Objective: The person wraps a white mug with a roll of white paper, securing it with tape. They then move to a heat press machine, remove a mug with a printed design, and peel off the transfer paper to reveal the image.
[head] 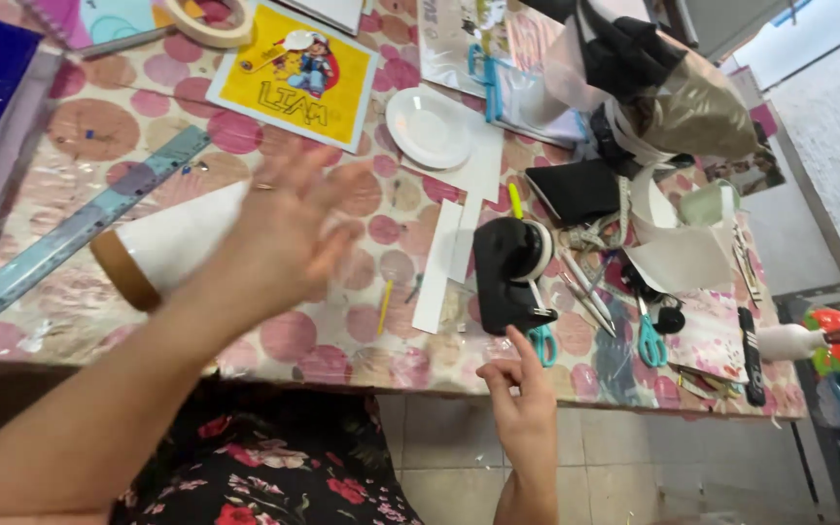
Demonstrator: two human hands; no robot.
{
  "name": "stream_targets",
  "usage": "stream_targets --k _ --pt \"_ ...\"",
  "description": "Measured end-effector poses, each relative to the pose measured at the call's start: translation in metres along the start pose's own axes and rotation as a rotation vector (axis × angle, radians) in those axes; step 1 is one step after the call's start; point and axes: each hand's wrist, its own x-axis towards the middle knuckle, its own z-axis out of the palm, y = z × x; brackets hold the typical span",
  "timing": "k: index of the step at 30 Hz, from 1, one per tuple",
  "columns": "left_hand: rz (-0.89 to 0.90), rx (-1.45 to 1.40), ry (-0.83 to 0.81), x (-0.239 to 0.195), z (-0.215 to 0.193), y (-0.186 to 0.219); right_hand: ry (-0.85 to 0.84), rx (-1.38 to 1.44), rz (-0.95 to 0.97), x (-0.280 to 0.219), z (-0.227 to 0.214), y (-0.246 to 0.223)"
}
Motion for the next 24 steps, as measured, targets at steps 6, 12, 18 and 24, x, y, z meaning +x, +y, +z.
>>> stream_targets --k 6,12,18,24 --pt "-0.277 0.136 0.077 -0.068 -0.052 -0.143 -0.21 0.203 -0.114 0.024 0.06 -0.032" --pt "-0.328 0.058 -0.065 -0.099 -0.036 -0.145 -0.354 0.262 -0.049 0.036 0.125 -0.112" --pt "0.123 -0.062 0.402 -0.134 0.027 -0.15 -0.376 0.428 -0.05 0.032 0.177 -0.121" --pt "0.19 -0.054 0.398 -0.145 0.051 -0.146 -0.338 0.53 0.059 0.02 0.198 -0.11"
